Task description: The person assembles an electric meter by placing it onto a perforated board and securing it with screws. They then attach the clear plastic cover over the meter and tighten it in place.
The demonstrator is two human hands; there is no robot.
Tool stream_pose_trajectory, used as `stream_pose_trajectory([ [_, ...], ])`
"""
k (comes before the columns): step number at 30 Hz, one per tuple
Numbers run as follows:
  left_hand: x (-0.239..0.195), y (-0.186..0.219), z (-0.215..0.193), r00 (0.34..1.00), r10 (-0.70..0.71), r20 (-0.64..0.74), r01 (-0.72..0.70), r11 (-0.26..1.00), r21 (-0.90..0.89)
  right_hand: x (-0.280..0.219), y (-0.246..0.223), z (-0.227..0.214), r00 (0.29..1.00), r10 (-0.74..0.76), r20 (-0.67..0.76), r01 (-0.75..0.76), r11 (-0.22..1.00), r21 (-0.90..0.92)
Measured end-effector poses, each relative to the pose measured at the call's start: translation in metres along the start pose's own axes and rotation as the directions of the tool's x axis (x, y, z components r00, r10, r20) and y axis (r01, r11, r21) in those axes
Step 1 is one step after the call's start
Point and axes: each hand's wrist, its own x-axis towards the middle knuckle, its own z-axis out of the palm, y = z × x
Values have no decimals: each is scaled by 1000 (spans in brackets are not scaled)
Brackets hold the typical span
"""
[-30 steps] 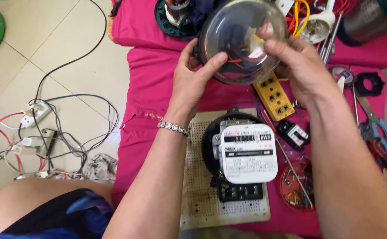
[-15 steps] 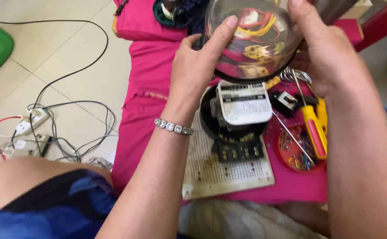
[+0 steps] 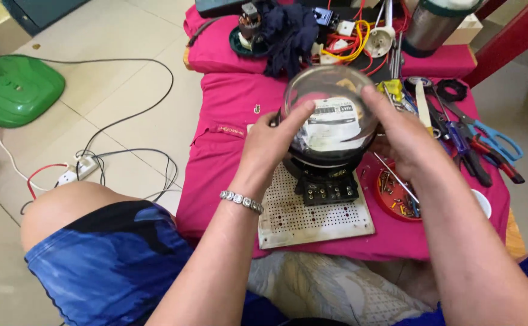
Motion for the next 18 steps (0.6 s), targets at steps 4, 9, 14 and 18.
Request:
stream_pose_trajectory([
  [4, 1, -8, 4, 1000, -27, -9, 27, 999, -38, 1, 3, 4, 999, 45, -8, -45, 999, 4],
  [9, -1, -14, 11, 998, -66, -21, 63, 991, -119, 14, 22, -3, 996, 88, 11, -88, 996, -2],
  [14, 11, -23, 13, 997, -69, -44, 66, 995, -74, 6, 11, 4, 993, 113, 36, -113, 994, 5],
  [18, 6, -21, 17, 994, -94, -46, 90, 992, -84, -1, 5, 7, 993, 111, 36, -111, 994, -7],
])
